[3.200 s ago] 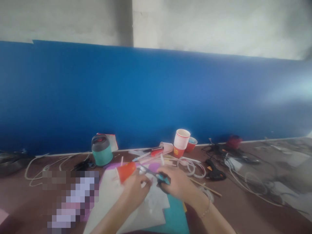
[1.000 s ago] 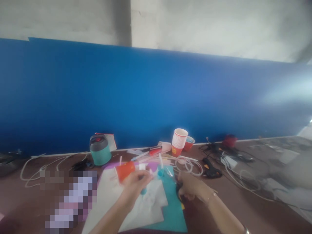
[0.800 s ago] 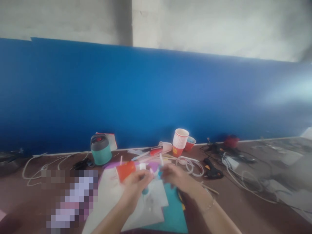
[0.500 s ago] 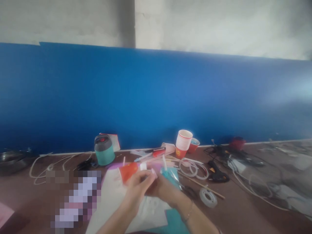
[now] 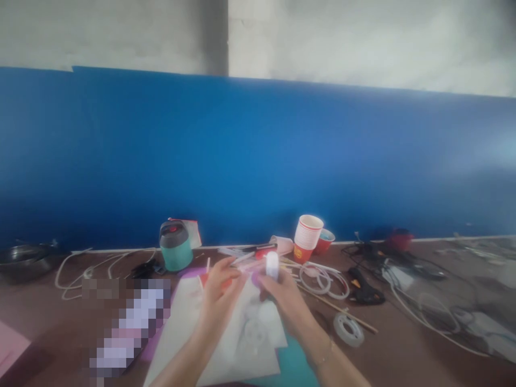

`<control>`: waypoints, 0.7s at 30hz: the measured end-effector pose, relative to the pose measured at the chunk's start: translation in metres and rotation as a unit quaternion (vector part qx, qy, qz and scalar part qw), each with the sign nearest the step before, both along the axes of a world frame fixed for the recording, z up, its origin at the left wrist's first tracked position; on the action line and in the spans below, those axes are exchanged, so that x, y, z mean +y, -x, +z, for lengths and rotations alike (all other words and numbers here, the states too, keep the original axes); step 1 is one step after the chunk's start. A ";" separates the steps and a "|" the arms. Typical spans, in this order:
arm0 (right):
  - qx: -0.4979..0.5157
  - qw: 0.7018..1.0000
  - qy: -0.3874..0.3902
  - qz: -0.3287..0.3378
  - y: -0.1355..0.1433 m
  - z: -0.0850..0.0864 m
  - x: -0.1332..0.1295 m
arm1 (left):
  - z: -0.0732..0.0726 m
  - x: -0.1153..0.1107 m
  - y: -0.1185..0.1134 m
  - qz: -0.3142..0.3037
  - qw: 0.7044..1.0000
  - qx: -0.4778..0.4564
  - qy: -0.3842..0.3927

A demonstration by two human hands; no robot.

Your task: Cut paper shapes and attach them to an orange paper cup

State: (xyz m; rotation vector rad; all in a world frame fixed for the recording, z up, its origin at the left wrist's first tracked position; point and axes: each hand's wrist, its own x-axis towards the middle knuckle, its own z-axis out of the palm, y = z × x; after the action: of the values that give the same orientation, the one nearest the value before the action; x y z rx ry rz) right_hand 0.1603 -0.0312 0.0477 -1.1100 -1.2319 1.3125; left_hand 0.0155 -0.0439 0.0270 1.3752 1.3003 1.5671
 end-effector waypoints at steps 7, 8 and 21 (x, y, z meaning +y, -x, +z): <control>-0.008 1.000 -0.016 -0.007 0.008 -0.005 -0.004 | -0.007 -0.002 -0.007 0.030 0.994 0.095 -0.044; -0.012 1.000 -0.016 -0.011 0.008 -0.006 -0.004 | -0.007 -0.002 -0.007 0.032 0.993 0.104 -0.049; -0.146 0.986 -0.074 -0.008 0.003 -0.007 -0.007 | 0.012 -0.001 0.002 0.020 0.995 0.099 -0.017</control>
State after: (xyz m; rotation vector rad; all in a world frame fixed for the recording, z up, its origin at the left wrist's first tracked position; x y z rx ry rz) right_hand 0.1575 -0.0383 0.0406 -1.2318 -1.5060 1.0509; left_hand 0.0137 -0.0452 0.0387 1.5675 1.4307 1.5158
